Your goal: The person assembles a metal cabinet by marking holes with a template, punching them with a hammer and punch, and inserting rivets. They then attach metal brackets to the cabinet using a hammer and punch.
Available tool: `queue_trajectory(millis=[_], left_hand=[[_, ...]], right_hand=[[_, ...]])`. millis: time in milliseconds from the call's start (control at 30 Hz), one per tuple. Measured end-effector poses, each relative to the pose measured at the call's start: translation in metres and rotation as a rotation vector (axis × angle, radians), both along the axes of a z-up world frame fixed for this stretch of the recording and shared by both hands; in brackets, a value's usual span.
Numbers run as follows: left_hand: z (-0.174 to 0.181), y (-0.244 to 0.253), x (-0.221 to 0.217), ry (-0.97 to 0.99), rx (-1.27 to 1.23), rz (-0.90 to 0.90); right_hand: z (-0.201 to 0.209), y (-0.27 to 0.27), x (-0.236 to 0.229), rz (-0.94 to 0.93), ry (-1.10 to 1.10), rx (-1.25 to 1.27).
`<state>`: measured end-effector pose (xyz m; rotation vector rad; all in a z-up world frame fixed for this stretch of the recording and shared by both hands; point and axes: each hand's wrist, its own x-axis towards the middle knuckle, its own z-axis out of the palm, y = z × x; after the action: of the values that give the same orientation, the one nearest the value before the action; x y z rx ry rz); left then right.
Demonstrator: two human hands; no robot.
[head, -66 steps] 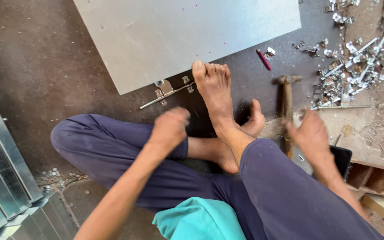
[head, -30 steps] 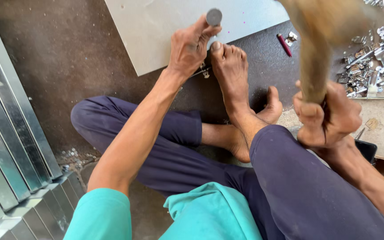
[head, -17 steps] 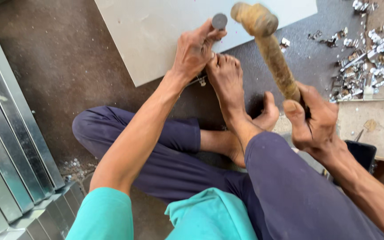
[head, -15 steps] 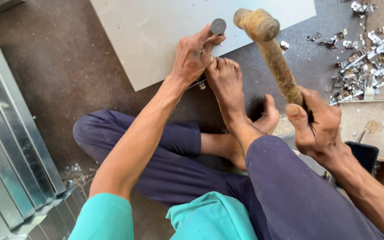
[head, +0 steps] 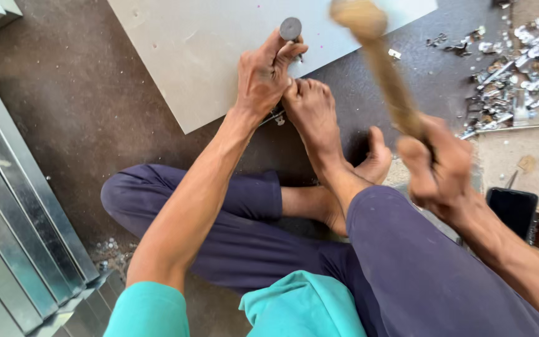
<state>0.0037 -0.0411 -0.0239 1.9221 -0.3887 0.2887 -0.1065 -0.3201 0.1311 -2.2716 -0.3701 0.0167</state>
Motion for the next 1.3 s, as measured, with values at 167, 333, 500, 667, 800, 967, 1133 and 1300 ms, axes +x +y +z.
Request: queue_trajectory(millis=[167, 333, 500, 667, 800, 967, 1133, 1300], left_hand=[[0.005, -0.005, -0.009, 0.086, 0.163, 0.025], [0.009, -0.02, 0.027, -0.043, -0.118, 0.034], [0.003, -0.026, 0.046, 0.022, 0.082, -0.033], [-0.01, -0.027, 0.043, -0.046, 0.062, -0.051], [-0.012, -0.027, 0.038, -0.107, 0.117, -0.031], [-0.001, -0.029, 0.05, -0.014, 0.086, -0.02], [-0.013, -0.027, 0.042, -0.049, 0.184, -0.069], [-0.017, -0.032, 0.046, -0.008, -0.078, -0.088]], right_hand=[[-0.012, -0.01, -0.016, -0.051, 0.184, -0.073], [-0.024, -0.015, -0.01, -0.114, 0.104, -0.007], [-0.021, -0.022, -0.006, -0.133, 0.088, -0.028], [0.005, -0.017, 0.01, -0.125, 0.028, 0.123], [0.012, -0.002, 0.02, -0.021, -0.031, 0.181], [-0.004, -0.005, 0.028, -0.121, 0.098, 0.038], [-0.021, -0.013, 0.014, -0.091, 0.033, 0.047], [-0.009, -0.006, 0.017, -0.184, 0.11, 0.092]])
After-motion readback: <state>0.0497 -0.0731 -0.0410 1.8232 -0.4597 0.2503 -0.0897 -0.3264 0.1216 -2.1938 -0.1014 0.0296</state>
